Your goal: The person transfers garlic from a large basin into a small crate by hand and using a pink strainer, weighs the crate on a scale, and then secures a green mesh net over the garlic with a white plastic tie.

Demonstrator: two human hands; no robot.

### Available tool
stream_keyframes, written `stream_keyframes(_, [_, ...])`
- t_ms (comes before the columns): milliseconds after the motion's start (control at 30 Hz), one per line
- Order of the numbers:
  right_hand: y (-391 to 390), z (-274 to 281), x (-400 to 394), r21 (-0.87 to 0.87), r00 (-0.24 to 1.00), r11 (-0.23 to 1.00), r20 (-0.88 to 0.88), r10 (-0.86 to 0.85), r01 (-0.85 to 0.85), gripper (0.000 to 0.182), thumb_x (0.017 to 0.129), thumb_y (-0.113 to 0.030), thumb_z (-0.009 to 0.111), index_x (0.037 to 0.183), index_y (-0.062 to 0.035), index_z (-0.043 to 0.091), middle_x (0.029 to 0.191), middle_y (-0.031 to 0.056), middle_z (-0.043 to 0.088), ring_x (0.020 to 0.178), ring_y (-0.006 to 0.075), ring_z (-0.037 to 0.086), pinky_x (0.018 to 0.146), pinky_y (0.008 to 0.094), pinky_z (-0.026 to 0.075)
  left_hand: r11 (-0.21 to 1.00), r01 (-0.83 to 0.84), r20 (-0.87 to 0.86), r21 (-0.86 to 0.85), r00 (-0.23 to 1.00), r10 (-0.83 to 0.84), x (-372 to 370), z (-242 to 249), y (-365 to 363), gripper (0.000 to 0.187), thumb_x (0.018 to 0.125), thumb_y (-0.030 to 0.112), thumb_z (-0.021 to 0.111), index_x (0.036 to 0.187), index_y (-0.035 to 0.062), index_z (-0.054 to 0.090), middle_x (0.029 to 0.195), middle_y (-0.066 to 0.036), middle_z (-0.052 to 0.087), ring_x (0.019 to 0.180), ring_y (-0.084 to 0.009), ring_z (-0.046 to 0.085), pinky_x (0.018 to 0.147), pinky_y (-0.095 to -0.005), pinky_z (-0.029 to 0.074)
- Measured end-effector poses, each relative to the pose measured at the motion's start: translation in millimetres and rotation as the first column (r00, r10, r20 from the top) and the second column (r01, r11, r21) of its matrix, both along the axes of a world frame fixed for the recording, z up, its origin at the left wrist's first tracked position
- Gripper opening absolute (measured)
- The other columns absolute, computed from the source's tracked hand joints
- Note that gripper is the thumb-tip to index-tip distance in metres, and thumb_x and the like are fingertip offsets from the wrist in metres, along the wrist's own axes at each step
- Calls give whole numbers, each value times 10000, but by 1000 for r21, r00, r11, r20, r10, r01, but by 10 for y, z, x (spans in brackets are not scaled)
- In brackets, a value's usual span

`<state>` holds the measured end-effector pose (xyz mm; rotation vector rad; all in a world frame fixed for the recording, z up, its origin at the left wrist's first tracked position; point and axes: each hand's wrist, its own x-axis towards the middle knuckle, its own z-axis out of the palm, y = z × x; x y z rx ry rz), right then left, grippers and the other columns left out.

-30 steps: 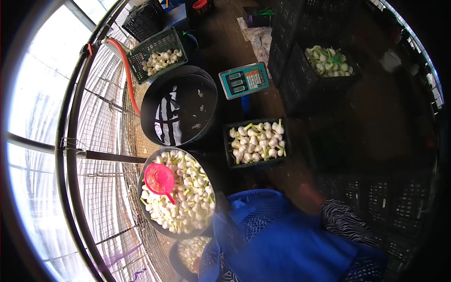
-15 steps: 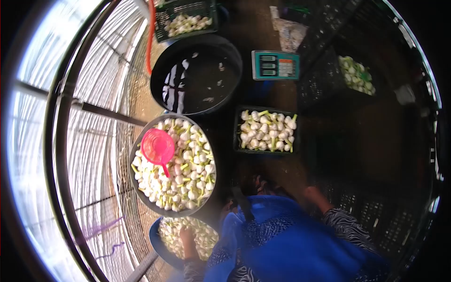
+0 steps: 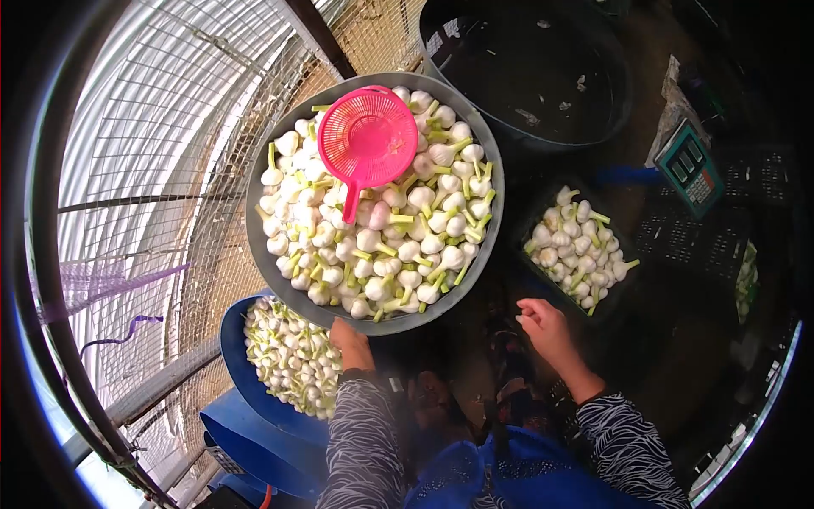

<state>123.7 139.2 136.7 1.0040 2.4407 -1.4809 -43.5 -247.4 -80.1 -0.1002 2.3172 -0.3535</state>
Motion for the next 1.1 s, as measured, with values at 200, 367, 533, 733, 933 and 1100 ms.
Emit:
stream_keyframes(200, [-201, -535, -1449, 323, 888, 848, -44, 458, -421, 276, 726, -70, 613, 1000, -85, 585, 854, 87, 566, 757, 294, 592, 662, 370, 475, 645, -741, -198, 187, 614, 764, -179, 492, 488, 263, 782, 182, 588, 989, 21, 614, 923, -153, 642, 775, -274, 640, 586, -342, 500])
stream_keyframes(367, [-50, -969, -2027, 438, 948, 841, 172, 268, -317, 396, 721, -123, 619, 1102, -111, 514, 983, 141, 552, 884, 351, 571, 753, 444, 458, 99, -735, -276, 671, -123, 953, -301, 949, 847, 361, 804, 120, 536, 1112, -67, 513, 1008, -224, 607, 825, -332, 624, 687, -404, 506])
stream_keyframes(533, [-36, -1302, -2115, 274, 918, 894, 284, 277, -354, 395, 737, -176, 627, 1110, -148, 498, 1011, 172, 534, 902, 378, 563, 771, 466, 442, 62, -725, -229, 686, -134, 964, -264, 847, 758, 441, 807, 90, 529, 1216, -44, 430, 1080, -235, 577, 914, -345, 599, 779, -396, 478])
stream_keyframes(733, [-240, -1272, -2078, 417, 868, 766, 322, 379, -489, 167, 748, -168, 637, 864, -112, 532, 863, 109, 552, 761, 337, 583, 665, 440, 456, 58, -762, -222, 645, -113, 968, -324, 1001, 842, 465, 819, 81, 525, 1240, -66, 395, 1109, -249, 559, 943, -354, 591, 799, -388, 477])
stream_keyframes(933, [-291, -1339, -2387, 524, 834, 651, 304, 460, -549, 335, 762, -191, 606, 1065, -146, 471, 877, 113, 545, 764, 338, 597, 618, 477, 458, 125, -730, -246, 672, -61, 967, -230, 798, 723, 486, 821, 91, 553, 1255, -52, 386, 1091, -255, 566, 930, -354, 599, 775, -385, 490])
stream_keyframes(1100, [-372, -1700, -2478, 561, 782, 565, 284, 554, -604, 271, 746, -183, 588, 1003, -161, 503, 839, 122, 559, 708, 353, 607, 611, 458, 475, 97, -725, -240, 682, -97, 966, -171, 651, 642, 489, 821, 94, 564, 1252, -55, 388, 1076, -249, 576, 904, -353, 607, 757, -381, 495])
